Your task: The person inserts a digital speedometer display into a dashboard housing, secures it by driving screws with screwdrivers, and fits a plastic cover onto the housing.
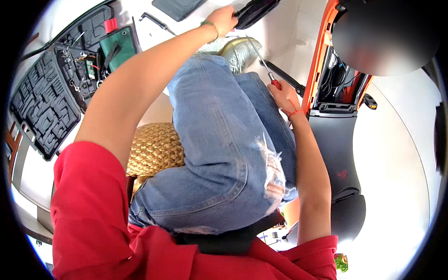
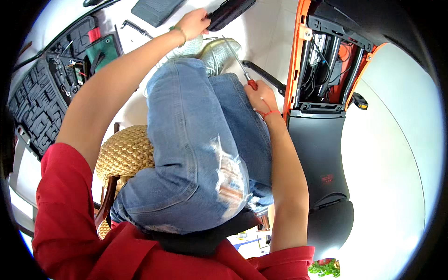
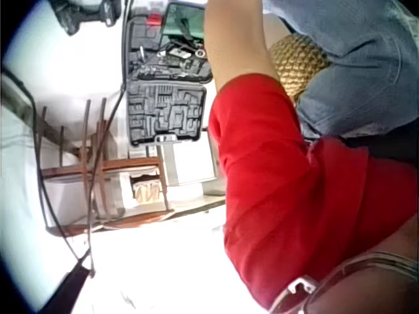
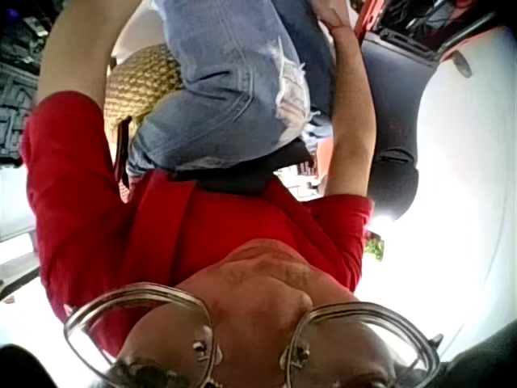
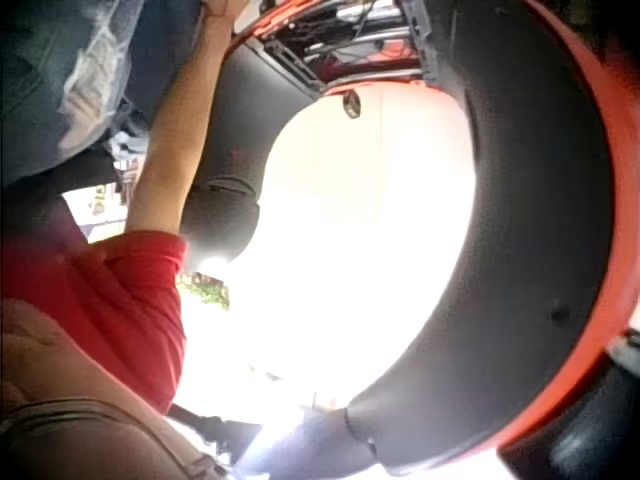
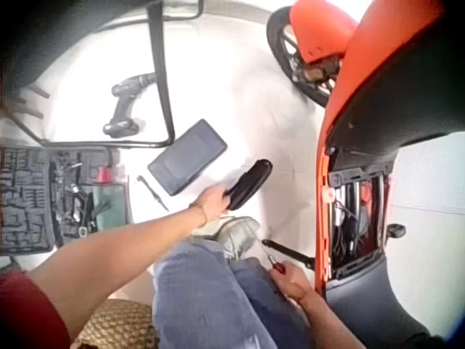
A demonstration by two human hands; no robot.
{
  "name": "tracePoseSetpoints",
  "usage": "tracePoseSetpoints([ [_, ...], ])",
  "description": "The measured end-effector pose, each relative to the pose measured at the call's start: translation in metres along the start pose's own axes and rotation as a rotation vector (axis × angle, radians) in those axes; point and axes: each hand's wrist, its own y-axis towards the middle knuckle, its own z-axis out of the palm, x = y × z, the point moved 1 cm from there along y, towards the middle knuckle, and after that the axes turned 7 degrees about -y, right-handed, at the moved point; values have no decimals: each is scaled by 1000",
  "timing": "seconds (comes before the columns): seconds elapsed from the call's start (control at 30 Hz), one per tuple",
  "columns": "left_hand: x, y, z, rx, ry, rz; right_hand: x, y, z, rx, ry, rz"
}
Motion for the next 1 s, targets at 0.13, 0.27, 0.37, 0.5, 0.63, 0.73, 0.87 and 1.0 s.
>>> tracePoseSetpoints([
  [0.13,-11,-89,-26,-102,-394,-7,-16,-6,6,-18,164,33],
  [0.27,-30,-160,-54,-47,-489,3,12,-34,-15,175,430,-13],
  [0.37,-65,-219,-66,-27,-649,17,20,-52,-16,139,474,-21],
  [0.5,-87,-276,-89,30,-599,67,29,-90,-19,0,546,-112],
  [0.63,-123,-326,-100,130,-635,108,10,-141,-36,-70,616,-166],
  [0.73,-146,-368,-100,192,-645,126,0,-180,-42,-142,888,-194],
  [0.87,-173,-421,-86,379,-697,204,-32,-238,-54,-152,731,-107],
  [1.0,-163,-458,-74,387,-520,132,-44,-304,-43,-246,611,50],
])
